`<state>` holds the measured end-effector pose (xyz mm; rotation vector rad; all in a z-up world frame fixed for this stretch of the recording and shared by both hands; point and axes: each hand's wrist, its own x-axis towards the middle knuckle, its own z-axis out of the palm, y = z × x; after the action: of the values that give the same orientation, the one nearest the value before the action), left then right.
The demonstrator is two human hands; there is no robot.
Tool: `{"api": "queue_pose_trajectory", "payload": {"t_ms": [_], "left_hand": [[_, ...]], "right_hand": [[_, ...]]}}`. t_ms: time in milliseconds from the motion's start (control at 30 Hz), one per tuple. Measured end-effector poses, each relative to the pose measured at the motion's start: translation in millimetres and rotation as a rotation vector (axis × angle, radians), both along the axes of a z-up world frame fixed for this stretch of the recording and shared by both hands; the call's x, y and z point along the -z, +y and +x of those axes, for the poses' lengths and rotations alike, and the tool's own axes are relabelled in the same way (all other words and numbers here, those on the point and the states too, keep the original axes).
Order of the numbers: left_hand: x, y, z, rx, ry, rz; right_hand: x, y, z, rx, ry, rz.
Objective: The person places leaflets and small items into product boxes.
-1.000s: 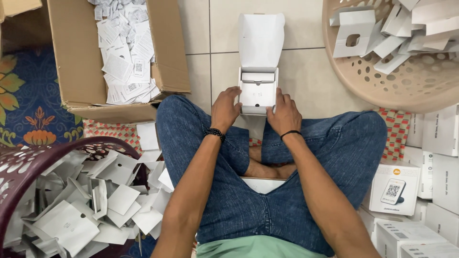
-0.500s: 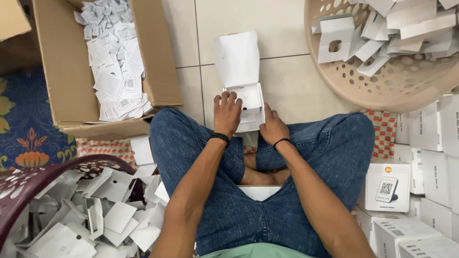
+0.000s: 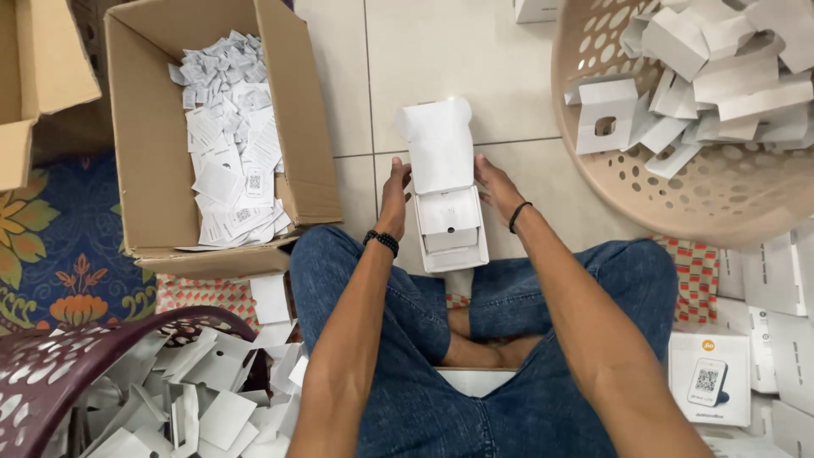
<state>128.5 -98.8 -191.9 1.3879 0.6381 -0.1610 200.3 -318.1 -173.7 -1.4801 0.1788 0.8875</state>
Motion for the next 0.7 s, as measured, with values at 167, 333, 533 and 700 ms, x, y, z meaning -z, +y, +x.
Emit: {"api": "queue_pose_trajectory", "payload": {"t_ms": [167,333,533,700], "left_hand": [[-39,7,2,-0.06,-0.133,-0.015],[-61,-4,-25,-0.079,-0.238,-0.098],[-55,-21,-48,-0.023,-0.161,-0.045],[-18,-40,-62,0.131,-0.06,0.512]], "right_hand": [[-37,-4,6,0.098,-0.148,0.052],[-40,-28,-20,0.211,-0.18,0.203],[-37,-37,-43,0.161,-0.169,0.09],[22,-40,-56,-0.036,-0.361,-0.242]]}}
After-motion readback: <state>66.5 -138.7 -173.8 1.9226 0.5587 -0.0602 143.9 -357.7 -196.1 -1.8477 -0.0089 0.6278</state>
